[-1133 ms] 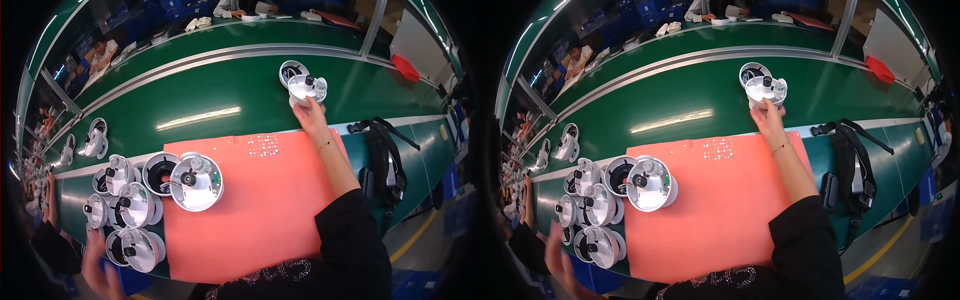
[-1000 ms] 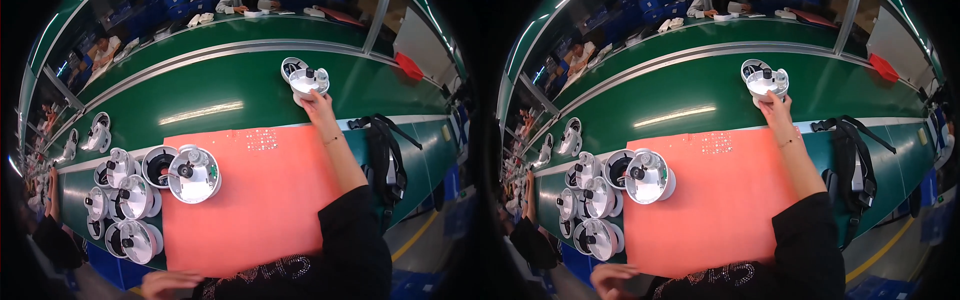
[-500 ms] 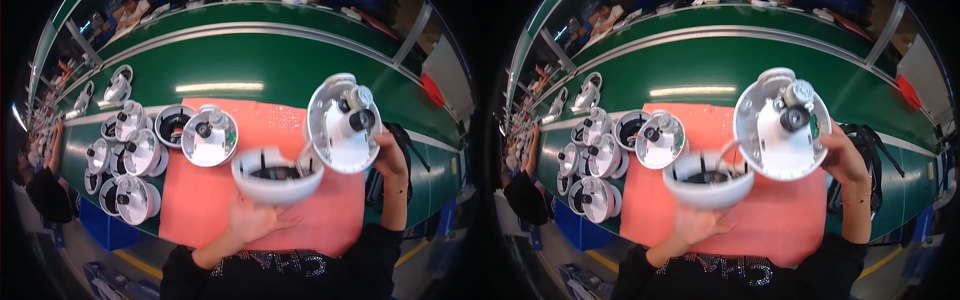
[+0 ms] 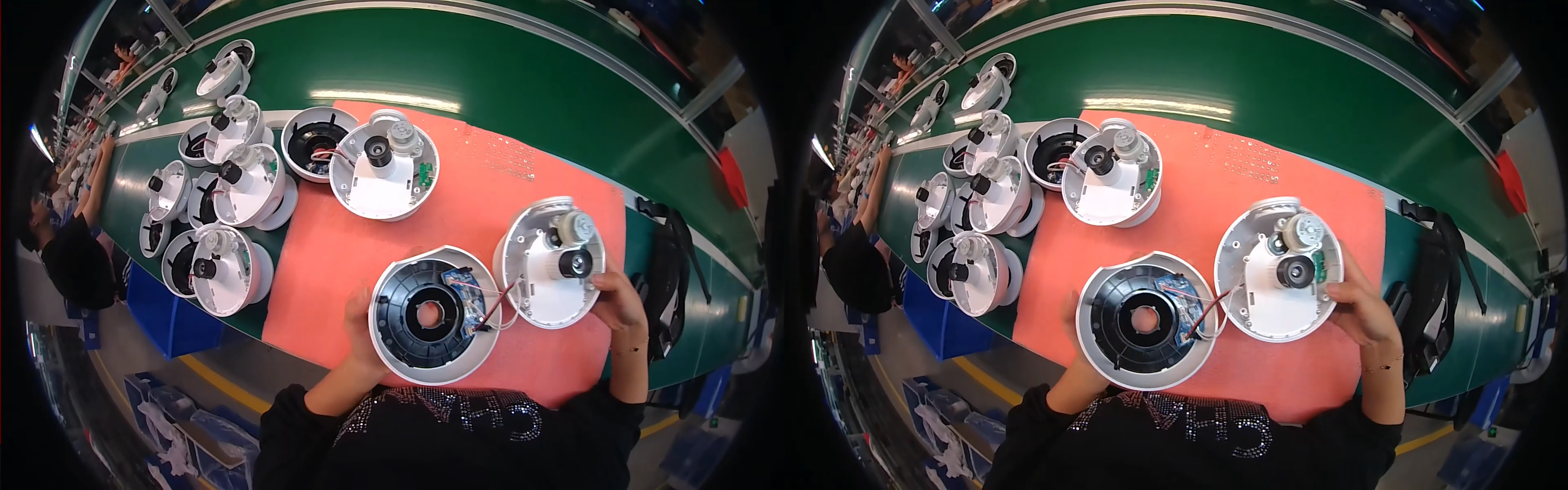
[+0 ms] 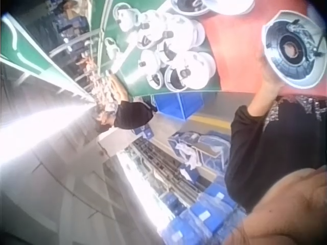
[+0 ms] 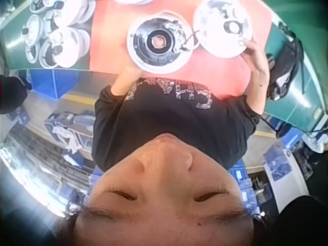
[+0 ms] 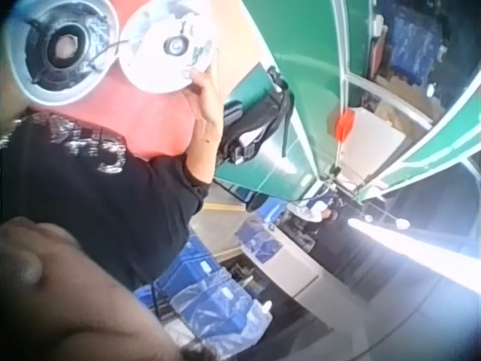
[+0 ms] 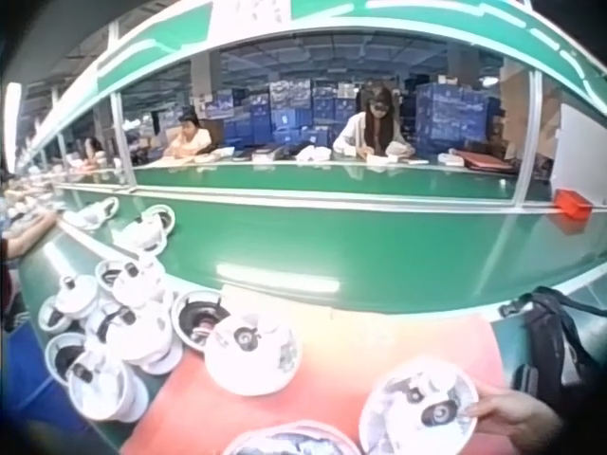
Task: Assembling or inspecting electronic components of dome security cameras on a factory line.
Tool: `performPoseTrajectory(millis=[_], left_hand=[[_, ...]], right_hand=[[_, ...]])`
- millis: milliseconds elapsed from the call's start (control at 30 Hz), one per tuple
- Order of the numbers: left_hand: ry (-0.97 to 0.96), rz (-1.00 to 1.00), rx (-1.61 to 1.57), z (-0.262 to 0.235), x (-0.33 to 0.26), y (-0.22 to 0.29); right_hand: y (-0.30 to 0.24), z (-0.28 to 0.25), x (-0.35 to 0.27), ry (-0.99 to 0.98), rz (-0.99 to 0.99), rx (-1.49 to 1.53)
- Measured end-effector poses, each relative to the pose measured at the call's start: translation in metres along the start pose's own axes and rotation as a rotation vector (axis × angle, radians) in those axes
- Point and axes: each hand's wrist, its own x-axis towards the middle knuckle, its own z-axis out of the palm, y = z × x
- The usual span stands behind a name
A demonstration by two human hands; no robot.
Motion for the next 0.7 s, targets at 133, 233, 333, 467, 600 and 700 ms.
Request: performPoseTrajectory(millis=[133, 233, 333, 467, 600, 700], left_hand=[[0.041, 0.021, 0.059, 0.015, -0.009, 0.018], [0.092, -0.061, 0.311, 0.042, -0.023, 0.037], [0.046, -0.156, 0.240, 0.046, -0.040, 0.046], [-0.132, -0.131, 0.521, 0.058, -0.045, 0.041], [-0.425, -0.061, 0.517, 0.063, -0.042, 0.022], [-0.437, 0.047, 0.687, 0.048, -0.049, 0.012]], right_hand=[[0.015, 0.017, -0.004, -0.079, 0.226, -0.138], [0.006, 0.032, -0.014, -0.138, 0.013, -0.500], [-0.013, 0.069, -0.037, 0.066, -0.667, -1.127], [-0.012, 0.142, -0.057, -0.262, -0.948, -1.436], [0.001, 0.153, -0.072, 0.035, -0.947, -1.600], [-0.017, 0.129, -0.076, -0.167, -0.576, -1.425]])
